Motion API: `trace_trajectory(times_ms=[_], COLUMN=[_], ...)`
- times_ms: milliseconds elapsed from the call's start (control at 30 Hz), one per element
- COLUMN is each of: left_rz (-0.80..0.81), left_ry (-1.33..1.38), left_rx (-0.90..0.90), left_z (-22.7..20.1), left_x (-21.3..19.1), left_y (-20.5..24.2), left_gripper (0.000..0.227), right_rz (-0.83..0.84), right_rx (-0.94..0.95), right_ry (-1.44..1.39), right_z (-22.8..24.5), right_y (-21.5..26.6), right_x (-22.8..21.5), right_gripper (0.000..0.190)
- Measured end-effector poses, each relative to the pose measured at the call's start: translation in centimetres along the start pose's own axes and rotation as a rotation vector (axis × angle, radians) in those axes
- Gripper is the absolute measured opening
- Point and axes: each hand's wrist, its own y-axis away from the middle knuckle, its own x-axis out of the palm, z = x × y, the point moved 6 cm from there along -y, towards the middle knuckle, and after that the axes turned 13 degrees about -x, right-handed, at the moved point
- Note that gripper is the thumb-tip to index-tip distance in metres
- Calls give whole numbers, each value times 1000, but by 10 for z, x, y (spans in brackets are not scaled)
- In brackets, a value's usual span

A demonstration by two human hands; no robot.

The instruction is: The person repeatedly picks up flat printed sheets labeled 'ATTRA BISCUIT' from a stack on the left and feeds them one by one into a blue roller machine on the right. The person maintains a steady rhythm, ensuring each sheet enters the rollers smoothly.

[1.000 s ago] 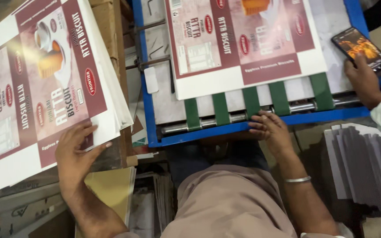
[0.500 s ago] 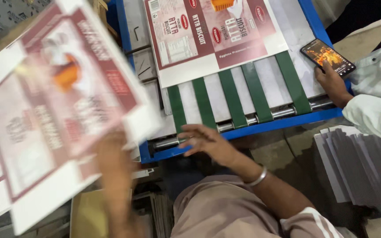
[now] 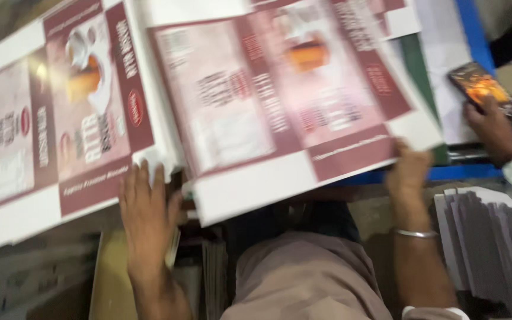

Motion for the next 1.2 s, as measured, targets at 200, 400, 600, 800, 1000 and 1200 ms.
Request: trace_trajectory(times_ms=[200, 400, 600, 800, 1000, 1200], left_rz=[-104, -193, -206, -188, -147, -189], left_ry=[15, 36, 45, 70, 95, 548], left_rx=[-49, -95, -91, -121, -74, -166], left_z=[37, 38, 37, 39, 44, 105], left_x=[7, 8, 6, 10, 15, 4], left_y=[-10, -21, -25, -20, -16, -24], left_gripper=[40, 29, 26, 32, 45, 39], right_rz=[-136, -6, -114, -172, 120, 426], right_rx=[-91, -178, -94, -84, 220, 323], right_ry=[-287, -243, -189, -338, -360, -267], right_z=[13, 26, 11, 1, -5, 0], right_y=[-1, 19, -16, -63, -22, 41], right_x=[-74, -84, -67, -6, 47, 71], right_gripper=[29, 32, 23, 22, 24, 34])
